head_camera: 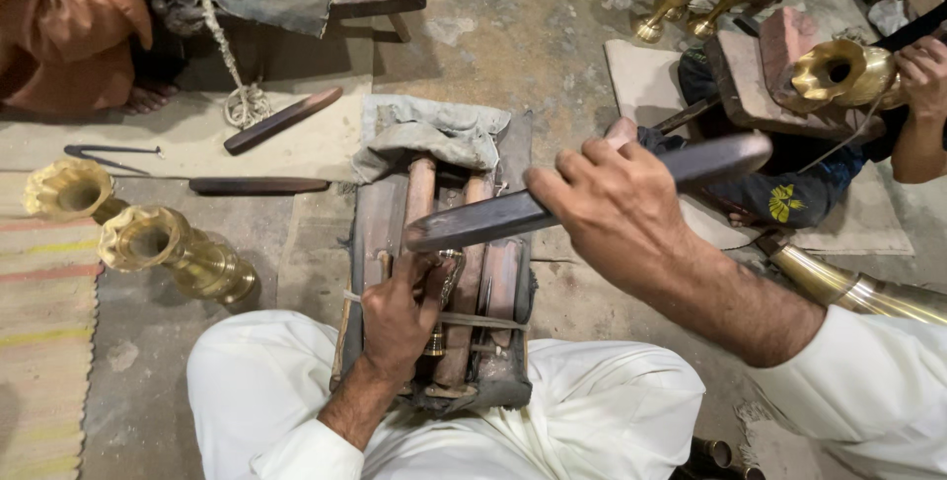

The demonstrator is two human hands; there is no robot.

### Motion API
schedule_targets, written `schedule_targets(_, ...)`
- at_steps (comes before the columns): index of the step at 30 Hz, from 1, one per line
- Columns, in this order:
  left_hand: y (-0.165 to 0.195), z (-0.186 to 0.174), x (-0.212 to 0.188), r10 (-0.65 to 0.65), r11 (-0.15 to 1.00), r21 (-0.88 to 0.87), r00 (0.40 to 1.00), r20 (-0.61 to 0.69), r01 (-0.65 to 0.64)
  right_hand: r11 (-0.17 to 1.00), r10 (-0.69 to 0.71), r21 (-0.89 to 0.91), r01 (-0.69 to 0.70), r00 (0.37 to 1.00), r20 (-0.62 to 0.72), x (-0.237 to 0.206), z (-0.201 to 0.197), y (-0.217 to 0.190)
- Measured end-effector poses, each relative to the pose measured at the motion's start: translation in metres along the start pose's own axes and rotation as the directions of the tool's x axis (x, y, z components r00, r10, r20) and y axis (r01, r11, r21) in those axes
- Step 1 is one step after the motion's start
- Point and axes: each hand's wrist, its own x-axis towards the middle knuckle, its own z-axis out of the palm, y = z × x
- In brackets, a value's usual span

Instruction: The person sits on the floor and uses a hammer and chisel to engrave a design onto a small brass object held in a wooden jig. The person repeatedly strikes the chisel with the hammer to create patterns on the metal surface.

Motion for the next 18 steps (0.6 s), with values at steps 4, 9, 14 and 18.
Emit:
schedule_targets(4, 0.005, -0.003, 0.004, -0.038, 0.998, -0.041, 0.999, -0.003, 0.038, 0.994, 0.061, 0.086, -0.064, 0.997, 0.039, -0.001, -0.004, 0.003)
schedule_targets(9, 0.008, -0.007, 0.008, -0.046, 0.995, -0.087, 0.999, 0.025, 0.048, 1.000, 0.014, -0.016, -0.012, 0.994, 0.112, -0.004, 0.007, 0.005)
schedule_targets(14, 0.013, -0.010, 0.013, -0.043, 0.997, -0.056, 0.999, 0.023, 0.044, 0.997, 0.076, 0.010, -0.078, 0.988, 0.133, -0.007, 0.017, 0.007)
schedule_targets(18, 0.012, -0.010, 0.011, -0.044, 0.997, 0.057, 0.999, 0.032, 0.042, 0.997, 0.055, 0.050, -0.057, 0.997, 0.050, -0.011, 0.014, 0.007)
